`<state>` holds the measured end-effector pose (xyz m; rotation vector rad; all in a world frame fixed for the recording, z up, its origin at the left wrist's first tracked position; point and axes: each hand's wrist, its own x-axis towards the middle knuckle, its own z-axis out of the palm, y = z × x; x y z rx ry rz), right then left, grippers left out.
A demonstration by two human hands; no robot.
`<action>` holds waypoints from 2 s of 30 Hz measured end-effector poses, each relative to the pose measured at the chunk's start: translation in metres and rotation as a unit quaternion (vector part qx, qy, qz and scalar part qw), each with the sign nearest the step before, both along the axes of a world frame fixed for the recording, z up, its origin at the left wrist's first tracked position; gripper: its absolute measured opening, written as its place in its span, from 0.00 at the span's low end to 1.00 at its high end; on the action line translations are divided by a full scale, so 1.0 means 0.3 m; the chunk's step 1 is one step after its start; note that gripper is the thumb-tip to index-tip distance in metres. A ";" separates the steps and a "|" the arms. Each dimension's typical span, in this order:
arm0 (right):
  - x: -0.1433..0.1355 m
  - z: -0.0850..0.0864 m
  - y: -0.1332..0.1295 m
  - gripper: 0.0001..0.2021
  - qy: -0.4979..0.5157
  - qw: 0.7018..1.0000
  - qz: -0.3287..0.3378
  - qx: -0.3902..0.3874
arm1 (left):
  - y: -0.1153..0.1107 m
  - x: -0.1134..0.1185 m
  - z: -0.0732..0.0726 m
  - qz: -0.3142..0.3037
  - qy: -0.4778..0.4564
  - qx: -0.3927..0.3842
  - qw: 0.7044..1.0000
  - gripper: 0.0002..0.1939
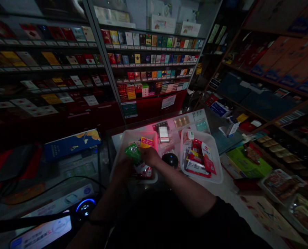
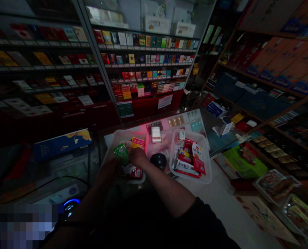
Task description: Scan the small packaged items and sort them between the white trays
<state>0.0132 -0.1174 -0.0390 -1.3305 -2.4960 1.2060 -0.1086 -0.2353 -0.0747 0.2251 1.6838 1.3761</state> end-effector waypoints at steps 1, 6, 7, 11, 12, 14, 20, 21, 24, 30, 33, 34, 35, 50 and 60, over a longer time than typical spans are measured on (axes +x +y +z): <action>0.010 0.010 0.007 0.08 0.003 1.000 -0.001 0.000 | 0.003 0.000 0.016 0.001 0.007 -0.015 1.000 0.12; 0.030 0.077 0.060 0.14 0.046 0.998 -0.007 0.033 | 0.003 0.006 0.075 -0.079 0.045 -0.024 0.996 0.13; 0.031 0.090 0.071 0.14 0.069 0.997 -0.012 0.037 | 0.000 0.009 0.082 -0.102 0.051 -0.020 0.993 0.14; 0.034 0.117 0.101 0.10 0.114 0.993 0.007 0.038 | -0.009 0.025 0.096 -0.151 0.074 -0.001 0.986 0.20; 0.034 0.116 0.106 0.10 0.116 0.992 0.008 0.039 | -0.012 0.031 0.097 -0.158 0.076 0.006 0.985 0.20; 0.036 0.108 0.115 0.09 0.133 0.990 -0.015 0.034 | -0.021 0.043 0.100 -0.177 0.072 0.018 0.981 0.21; 0.100 0.082 0.166 0.11 0.234 0.967 -0.099 -0.013 | -0.044 0.049 0.091 -0.171 -0.004 0.015 0.985 0.23; 0.123 0.082 0.178 0.10 0.242 0.966 -0.095 -0.010 | -0.042 0.039 0.089 -0.156 0.002 0.008 0.988 0.24; 0.202 0.084 0.217 0.09 0.244 0.967 -0.077 -0.016 | -0.021 -0.002 0.091 -0.150 0.055 -0.008 0.987 0.25; 0.333 0.091 0.268 0.09 0.237 0.968 -0.070 -0.038 | 0.067 -0.057 0.115 -0.186 0.129 0.040 0.973 0.24; 0.383 0.090 0.279 0.08 0.244 0.967 -0.067 -0.031 | 0.125 -0.072 0.107 -0.200 0.238 0.074 0.947 0.18; 0.398 0.088 0.282 0.08 0.242 0.968 -0.065 -0.026 | 0.145 -0.077 0.103 -0.206 0.277 0.089 0.934 0.15; 0.413 0.083 0.285 0.08 0.237 0.969 -0.065 -0.018 | 0.164 -0.081 0.099 -0.213 0.308 0.104 0.921 0.14; 0.548 -0.023 0.309 0.07 0.119 0.975 -0.077 0.170 | 0.383 -0.047 0.124 -0.318 0.564 0.165 0.744 0.14; 0.572 -0.066 0.287 0.05 0.097 0.975 -0.090 0.176 | 0.415 -0.023 0.114 -0.330 0.592 0.159 0.718 0.15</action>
